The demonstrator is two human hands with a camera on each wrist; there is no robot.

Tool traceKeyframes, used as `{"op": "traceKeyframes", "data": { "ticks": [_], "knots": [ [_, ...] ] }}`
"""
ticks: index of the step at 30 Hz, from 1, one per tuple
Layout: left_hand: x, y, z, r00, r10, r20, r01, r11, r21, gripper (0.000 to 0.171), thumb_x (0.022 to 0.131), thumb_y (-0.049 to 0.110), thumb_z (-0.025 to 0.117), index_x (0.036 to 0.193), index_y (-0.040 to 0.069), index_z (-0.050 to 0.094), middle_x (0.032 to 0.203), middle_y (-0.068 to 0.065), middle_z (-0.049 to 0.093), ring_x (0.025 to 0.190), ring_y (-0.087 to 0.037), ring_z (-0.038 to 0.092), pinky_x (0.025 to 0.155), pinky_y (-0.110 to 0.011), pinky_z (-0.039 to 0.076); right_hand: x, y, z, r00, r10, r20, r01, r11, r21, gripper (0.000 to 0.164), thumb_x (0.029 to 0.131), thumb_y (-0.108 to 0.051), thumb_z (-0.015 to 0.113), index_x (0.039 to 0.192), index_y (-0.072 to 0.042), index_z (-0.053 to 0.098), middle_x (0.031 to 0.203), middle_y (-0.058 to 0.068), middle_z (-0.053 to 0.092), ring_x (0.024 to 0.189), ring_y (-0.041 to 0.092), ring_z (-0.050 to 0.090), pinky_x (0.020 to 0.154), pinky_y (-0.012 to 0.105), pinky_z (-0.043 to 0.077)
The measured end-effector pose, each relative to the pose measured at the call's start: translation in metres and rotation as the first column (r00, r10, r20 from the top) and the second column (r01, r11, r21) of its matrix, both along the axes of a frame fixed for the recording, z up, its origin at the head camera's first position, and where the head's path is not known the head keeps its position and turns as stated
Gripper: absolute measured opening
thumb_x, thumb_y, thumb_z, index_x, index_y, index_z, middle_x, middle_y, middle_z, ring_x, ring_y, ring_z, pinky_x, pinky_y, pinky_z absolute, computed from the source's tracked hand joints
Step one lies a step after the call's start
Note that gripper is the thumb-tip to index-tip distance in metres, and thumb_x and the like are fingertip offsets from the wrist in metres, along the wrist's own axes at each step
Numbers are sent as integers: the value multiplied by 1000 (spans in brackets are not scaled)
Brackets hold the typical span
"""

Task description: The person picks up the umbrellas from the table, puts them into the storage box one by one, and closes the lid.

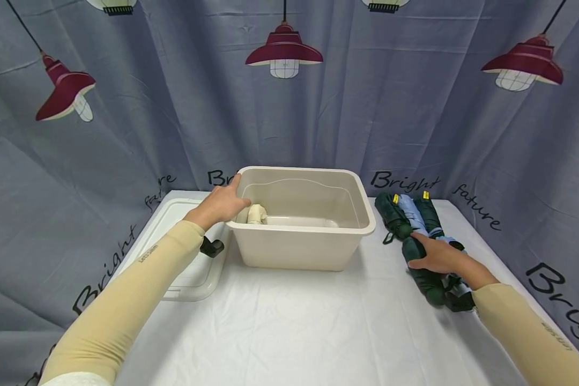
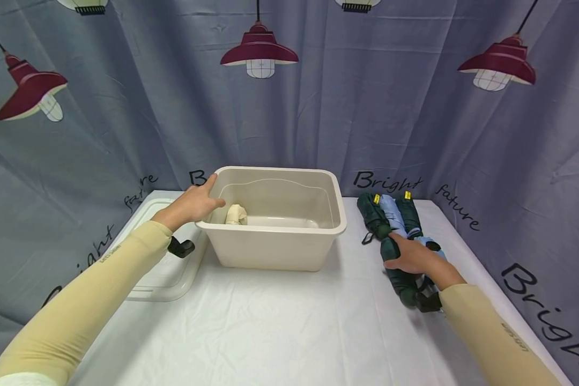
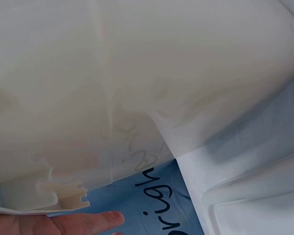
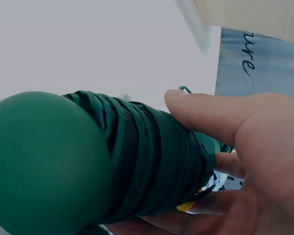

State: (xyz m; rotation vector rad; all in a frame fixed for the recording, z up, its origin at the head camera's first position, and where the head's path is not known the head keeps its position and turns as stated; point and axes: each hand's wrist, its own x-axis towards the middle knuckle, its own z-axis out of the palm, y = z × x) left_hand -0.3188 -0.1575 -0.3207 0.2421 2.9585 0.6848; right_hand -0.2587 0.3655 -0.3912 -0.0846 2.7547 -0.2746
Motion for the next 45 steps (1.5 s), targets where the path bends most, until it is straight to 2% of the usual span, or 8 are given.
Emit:
{"op": "traceKeyframes", "data": {
  "ticks": [3, 9, 16, 24, 36, 45],
  "knots": [
    [-1, 0, -1, 1000, 1, -1, -1, 1000, -7, 92, 94, 45, 50, 163, 15, -2, 146, -30, 48, 110, -34, 59, 94, -48, 47, -2, 1, -4, 1000, -8, -10, 8, 1000, 12, 99, 88, -41, 73, 154, 9, 20, 149, 45, 27, 133, 65, 31, 100, 74, 34],
    [-1, 0, -1, 1000, -2, -8, 2, 1000, -6, 91, 94, 44, 50, 164, 14, 0, 146, -30, 48, 115, -35, 59, 97, -49, 46, -4, 2, -8, 999, -24, -31, 24, 1000, 10, 94, 88, -33, 74, 153, 10, 22, 149, 44, 28, 133, 64, 32, 100, 74, 35],
    [0, 0, -1, 1000, -2, -6, 2, 1000, -5, 91, 94, 44, 50, 164, 14, 1, 144, -31, 50, 113, -35, 59, 95, -49, 47, -6, 2, -8, 998, -11, -58, 10, 1000, -6, 91, 87, -28, 74, 152, 10, 24, 148, 44, 31, 132, 64, 34, 99, 73, 36],
    [-1, 0, -2, 1000, 6, -2, -6, 1000, 1, 90, 95, 44, 51, 164, 15, 0, 148, -31, 46, 123, -38, 57, 101, -52, 45, -6, -4, 2, 997, -4, -71, 2, 1000, -26, 91, 87, -28, 74, 154, 8, 24, 148, 43, 33, 131, 63, 37, 96, 71, 40],
    [-1, 1, -2, 1000, 4, 3, -4, 1000, 0, 89, 95, 44, 49, 164, 16, -1, 150, -29, 45, 128, -41, 54, 104, -54, 43, -10, -13, 19, 996, -8, -91, 3, 998, -59, 95, 86, -31, 76, 157, 3, 21, 152, 42, 28, 133, 61, 36, 97, 70, 41],
    [-1, 0, -2, 1000, 3, 7, -3, 1000, 3, 90, 95, 44, 50, 164, 16, -1, 149, -29, 46, 128, -41, 54, 104, -54, 43, -10, -21, 29, 989, 20, -148, -31, 997, -74, 93, 86, -29, 75, 157, 3, 23, 151, 41, 30, 132, 60, 38, 95, 70, 42]
  ]
}}
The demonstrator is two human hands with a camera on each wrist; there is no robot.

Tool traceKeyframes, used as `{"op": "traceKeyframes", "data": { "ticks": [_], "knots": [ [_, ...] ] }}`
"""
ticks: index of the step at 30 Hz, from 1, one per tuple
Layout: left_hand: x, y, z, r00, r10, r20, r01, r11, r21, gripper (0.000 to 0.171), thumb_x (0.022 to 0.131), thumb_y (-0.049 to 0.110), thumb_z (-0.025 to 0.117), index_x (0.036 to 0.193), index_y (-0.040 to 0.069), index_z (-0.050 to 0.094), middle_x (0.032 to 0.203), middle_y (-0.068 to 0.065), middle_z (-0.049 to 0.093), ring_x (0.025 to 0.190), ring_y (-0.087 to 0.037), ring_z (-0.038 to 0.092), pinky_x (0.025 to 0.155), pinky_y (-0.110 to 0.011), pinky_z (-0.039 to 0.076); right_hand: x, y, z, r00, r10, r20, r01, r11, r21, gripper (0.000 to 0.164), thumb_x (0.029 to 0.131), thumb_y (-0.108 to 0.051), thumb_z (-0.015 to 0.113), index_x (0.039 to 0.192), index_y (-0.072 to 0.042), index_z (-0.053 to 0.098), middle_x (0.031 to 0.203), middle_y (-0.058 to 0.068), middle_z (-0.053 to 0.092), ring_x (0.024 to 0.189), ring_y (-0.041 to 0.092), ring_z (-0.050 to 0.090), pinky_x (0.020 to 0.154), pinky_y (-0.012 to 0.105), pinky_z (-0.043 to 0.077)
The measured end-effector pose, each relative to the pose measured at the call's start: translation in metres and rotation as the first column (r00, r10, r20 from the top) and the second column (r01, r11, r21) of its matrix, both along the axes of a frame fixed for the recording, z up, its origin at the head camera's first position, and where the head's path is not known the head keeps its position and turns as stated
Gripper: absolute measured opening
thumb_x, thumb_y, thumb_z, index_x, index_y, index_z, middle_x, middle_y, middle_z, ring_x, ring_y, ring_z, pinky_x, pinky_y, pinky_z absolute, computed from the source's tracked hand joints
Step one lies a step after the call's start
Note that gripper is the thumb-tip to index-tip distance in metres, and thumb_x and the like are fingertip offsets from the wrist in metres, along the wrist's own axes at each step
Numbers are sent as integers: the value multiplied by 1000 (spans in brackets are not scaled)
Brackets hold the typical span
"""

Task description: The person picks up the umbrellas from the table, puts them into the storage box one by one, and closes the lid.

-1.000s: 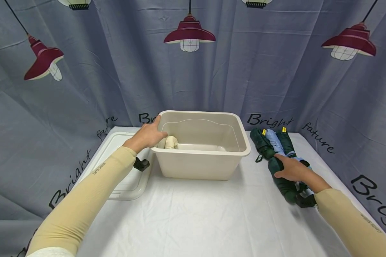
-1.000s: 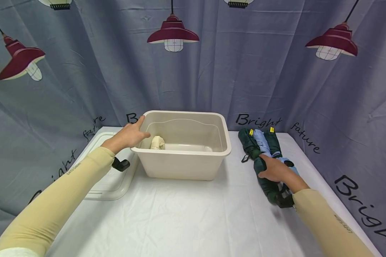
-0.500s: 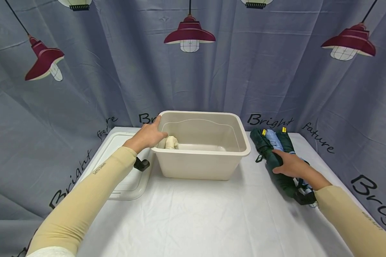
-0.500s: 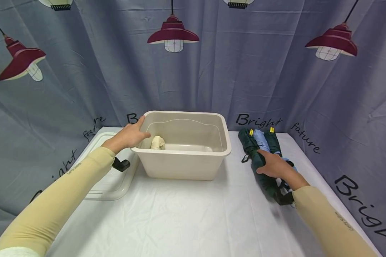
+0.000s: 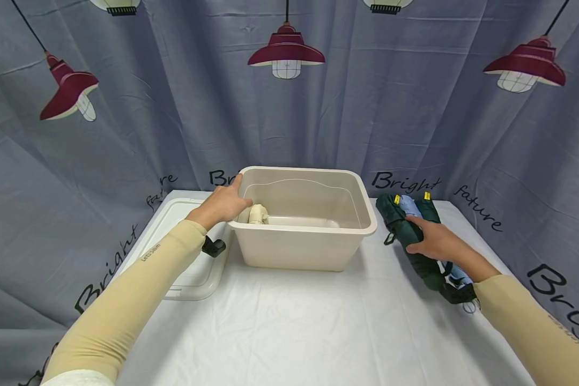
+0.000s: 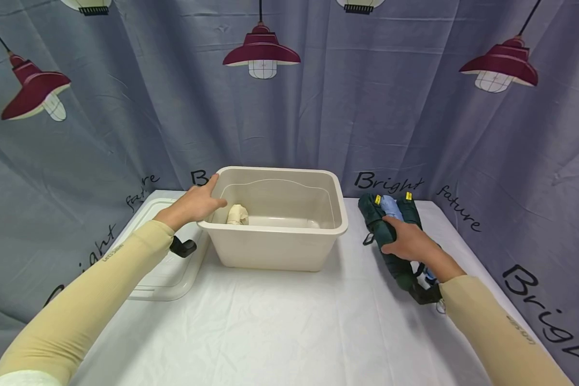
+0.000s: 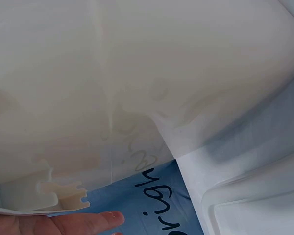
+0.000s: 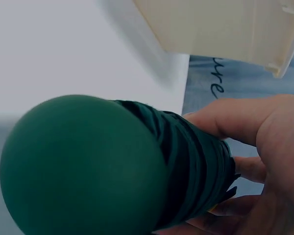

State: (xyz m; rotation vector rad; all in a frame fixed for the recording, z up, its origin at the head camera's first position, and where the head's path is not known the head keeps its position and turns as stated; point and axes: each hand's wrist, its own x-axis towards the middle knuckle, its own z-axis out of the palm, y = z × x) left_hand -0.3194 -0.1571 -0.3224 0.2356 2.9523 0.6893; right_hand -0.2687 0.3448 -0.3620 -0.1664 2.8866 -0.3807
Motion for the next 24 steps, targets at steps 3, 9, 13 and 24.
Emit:
{"op": "traceKeyframes", "data": {
  "ticks": [3, 9, 13, 24],
  "knots": [
    [0, 0, 0, 1000, -1, 4, 1, 1000, 6, 90, 95, 44, 50, 164, 16, 0, 149, -29, 46, 126, -40, 55, 104, -54, 43, 1, -3, 4, 1000, 6, -13, -6, 1000, -6, 93, 86, -29, 75, 157, 2, 23, 149, 41, 34, 129, 59, 43, 93, 68, 45],
    [1, 0, 0, 1000, -4, -6, 4, 1000, -5, 89, 94, 44, 50, 164, 15, 2, 149, -28, 47, 130, -42, 51, 105, -55, 42, 0, -10, 13, 1000, 2, -22, -2, 1000, -8, 93, 87, -28, 74, 157, 3, 22, 148, 40, 37, 127, 58, 45, 92, 66, 46],
    [1, 0, 0, 1000, 1, -15, -1, 1000, -22, 88, 95, 44, 50, 164, 15, 3, 149, -28, 48, 130, -43, 50, 104, -57, 41, -1, -16, 20, 1000, -14, -22, 14, 1000, 2, 93, 87, -29, 74, 157, 3, 22, 149, 40, 36, 128, 58, 44, 94, 67, 44],
    [2, 1, 2, 1000, 16, -24, -17, 998, -53, 89, 94, 49, 49, 164, 18, 4, 150, -25, 47, 130, -44, 50, 98, -58, 44, 0, -27, 38, 996, 9, -83, -10, 1000, -16, 91, 87, -28, 74, 157, 0, 24, 135, 38, 52, 113, 51, 57, 86, 65, 49]
  ]
}}
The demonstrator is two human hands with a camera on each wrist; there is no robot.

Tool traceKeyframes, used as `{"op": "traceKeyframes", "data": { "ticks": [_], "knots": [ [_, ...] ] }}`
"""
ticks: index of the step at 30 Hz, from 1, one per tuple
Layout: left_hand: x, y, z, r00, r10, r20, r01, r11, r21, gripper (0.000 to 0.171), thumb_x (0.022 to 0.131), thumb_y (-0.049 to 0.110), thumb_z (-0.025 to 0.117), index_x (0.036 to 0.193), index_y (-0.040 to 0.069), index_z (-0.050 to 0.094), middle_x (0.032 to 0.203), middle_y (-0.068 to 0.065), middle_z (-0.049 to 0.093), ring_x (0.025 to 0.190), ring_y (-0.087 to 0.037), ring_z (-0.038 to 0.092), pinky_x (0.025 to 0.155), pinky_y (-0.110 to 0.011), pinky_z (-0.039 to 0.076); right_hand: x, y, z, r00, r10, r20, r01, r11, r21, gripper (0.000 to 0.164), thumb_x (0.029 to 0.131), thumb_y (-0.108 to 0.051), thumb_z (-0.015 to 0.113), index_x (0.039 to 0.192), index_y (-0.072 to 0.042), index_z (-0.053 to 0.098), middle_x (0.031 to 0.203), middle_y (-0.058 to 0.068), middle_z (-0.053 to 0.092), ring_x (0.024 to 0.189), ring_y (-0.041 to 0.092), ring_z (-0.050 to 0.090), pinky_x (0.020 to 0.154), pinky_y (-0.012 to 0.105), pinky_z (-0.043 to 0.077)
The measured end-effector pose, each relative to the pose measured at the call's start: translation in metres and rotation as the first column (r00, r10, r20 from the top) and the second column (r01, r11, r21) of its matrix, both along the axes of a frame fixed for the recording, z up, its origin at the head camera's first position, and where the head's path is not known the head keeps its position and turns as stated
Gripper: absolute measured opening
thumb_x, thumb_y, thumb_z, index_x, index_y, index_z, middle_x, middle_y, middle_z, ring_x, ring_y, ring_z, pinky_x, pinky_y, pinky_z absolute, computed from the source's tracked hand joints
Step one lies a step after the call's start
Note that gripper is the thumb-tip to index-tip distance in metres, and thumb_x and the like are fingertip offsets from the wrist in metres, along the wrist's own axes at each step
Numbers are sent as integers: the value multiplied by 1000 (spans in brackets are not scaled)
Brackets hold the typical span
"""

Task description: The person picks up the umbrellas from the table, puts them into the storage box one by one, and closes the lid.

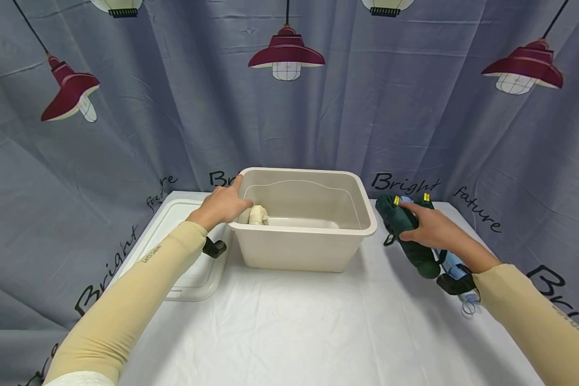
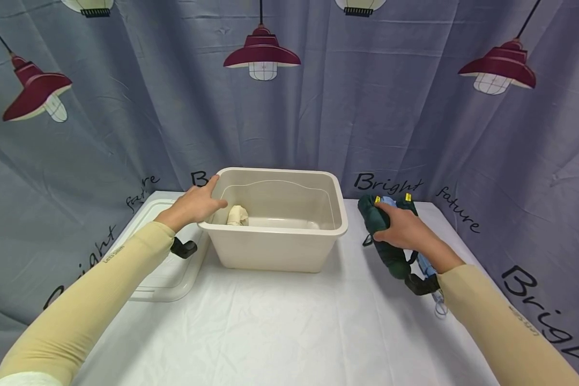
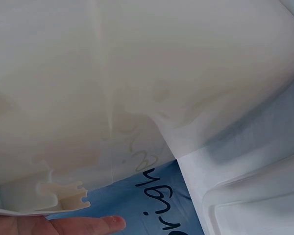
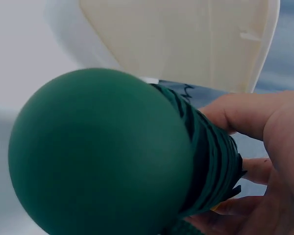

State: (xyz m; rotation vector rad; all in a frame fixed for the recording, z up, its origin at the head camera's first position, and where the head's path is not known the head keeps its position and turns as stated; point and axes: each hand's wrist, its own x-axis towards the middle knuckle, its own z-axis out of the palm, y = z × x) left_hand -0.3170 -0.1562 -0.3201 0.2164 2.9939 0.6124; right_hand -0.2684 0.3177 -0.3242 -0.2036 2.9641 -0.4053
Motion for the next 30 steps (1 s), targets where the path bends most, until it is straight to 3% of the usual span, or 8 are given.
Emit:
{"op": "traceKeyframes", "data": {
  "ticks": [9, 16, 30],
  "knots": [
    [1, 0, 0, 1000, 10, 2, -10, 1000, 1, 88, 94, 48, 50, 164, 20, 5, 151, -23, 47, 130, -43, 50, 95, -56, 44, -1, -10, 14, 998, 31, -48, -32, 999, -27, 92, 86, -28, 76, 157, 0, 25, 115, 30, 63, 94, 38, 63, 70, 48, 53],
    [1, 1, 0, 1000, 9, -6, -9, 1000, -3, 89, 93, 49, 50, 164, 19, 6, 147, -24, 51, 116, -39, 59, 86, -51, 47, -3, -17, 26, 997, 37, -72, -40, 998, -40, 91, 86, -28, 75, 158, -4, 25, 112, 28, 63, 91, 35, 61, 65, 43, 51],
    [0, 0, 0, 1000, 15, 1, -15, 1000, -2, 89, 93, 48, 49, 164, 19, 4, 145, -25, 52, 110, -36, 61, 79, -46, 48, -9, -35, 52, 994, 53, -91, -58, 997, -50, 90, 89, -29, 73, 160, -6, 23, 118, 31, 61, 92, 36, 60, 68, 45, 51]
  ]
}}
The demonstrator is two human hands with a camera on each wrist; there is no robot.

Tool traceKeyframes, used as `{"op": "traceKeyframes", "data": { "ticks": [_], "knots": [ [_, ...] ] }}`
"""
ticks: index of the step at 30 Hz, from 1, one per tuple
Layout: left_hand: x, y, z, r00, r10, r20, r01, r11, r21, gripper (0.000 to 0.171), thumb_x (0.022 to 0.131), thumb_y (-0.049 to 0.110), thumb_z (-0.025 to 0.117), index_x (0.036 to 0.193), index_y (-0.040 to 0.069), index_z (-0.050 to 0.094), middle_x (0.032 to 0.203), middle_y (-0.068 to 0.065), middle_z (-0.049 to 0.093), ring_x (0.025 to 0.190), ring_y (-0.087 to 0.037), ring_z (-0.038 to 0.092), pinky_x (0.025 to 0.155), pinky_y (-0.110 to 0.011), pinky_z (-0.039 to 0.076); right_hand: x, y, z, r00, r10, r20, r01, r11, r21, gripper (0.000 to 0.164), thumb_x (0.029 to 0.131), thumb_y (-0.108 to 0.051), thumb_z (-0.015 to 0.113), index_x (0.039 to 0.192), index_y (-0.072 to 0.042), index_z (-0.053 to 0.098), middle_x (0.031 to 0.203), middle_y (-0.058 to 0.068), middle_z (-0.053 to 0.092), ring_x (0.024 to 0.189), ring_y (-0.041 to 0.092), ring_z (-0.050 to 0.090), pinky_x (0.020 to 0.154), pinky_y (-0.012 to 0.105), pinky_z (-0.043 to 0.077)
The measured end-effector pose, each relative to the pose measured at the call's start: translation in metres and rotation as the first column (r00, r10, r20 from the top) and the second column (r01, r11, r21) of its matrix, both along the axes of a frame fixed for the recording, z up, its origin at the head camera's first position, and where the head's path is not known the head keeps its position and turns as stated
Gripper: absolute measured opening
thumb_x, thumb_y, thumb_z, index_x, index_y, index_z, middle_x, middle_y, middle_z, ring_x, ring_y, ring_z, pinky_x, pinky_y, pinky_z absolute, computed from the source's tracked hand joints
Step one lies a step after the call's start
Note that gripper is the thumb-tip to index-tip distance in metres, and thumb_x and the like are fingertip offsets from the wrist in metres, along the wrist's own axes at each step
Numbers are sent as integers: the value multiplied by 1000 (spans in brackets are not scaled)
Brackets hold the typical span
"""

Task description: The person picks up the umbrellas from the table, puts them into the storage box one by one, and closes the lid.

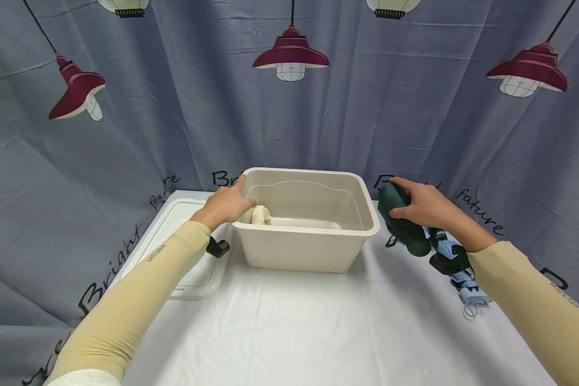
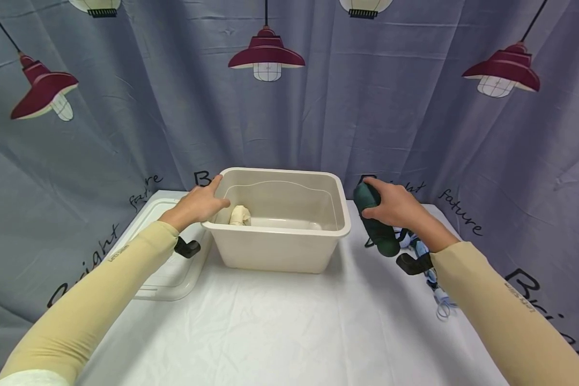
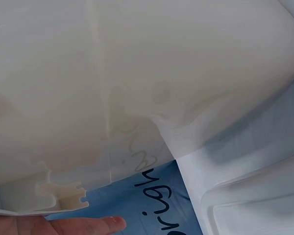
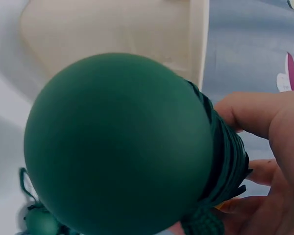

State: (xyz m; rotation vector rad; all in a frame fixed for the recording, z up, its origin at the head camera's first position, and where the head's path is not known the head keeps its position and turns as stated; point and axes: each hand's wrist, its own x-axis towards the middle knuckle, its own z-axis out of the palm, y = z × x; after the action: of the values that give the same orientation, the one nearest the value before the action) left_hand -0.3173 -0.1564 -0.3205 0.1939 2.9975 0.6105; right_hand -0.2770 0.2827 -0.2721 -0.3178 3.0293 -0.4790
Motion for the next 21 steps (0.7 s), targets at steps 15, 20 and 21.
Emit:
{"op": "traceKeyframes", "data": {
  "ticks": [15, 20, 21],
  "knots": [
    [-1, 0, -1, 1000, 12, 1, -12, 1000, -4, 90, 92, 49, 49, 164, 20, 4, 148, -24, 50, 116, -37, 60, 80, -47, 48, -8, -29, 22, 999, 4, -40, -5, 999, -32, 88, 89, -29, 72, 161, -14, 23, 134, 30, 54, 105, 41, 60, 80, 56, 52],
    [-1, 0, -1, 1000, 11, -2, -11, 1000, -3, 89, 92, 49, 48, 164, 20, 4, 150, -24, 48, 122, -39, 58, 86, -50, 48, -11, -39, 26, 999, 24, -42, -25, 999, -32, 88, 89, -29, 72, 161, -15, 24, 131, 29, 57, 103, 39, 59, 79, 53, 52],
    [-1, 0, -1, 1000, 11, -2, -11, 1000, -4, 89, 92, 49, 48, 164, 21, 4, 150, -24, 48, 122, -39, 58, 86, -50, 48, -12, -41, 27, 999, 29, -41, -30, 999, -31, 88, 89, -29, 72, 161, -15, 24, 130, 29, 58, 103, 38, 59, 78, 52, 52]
  ]
}}
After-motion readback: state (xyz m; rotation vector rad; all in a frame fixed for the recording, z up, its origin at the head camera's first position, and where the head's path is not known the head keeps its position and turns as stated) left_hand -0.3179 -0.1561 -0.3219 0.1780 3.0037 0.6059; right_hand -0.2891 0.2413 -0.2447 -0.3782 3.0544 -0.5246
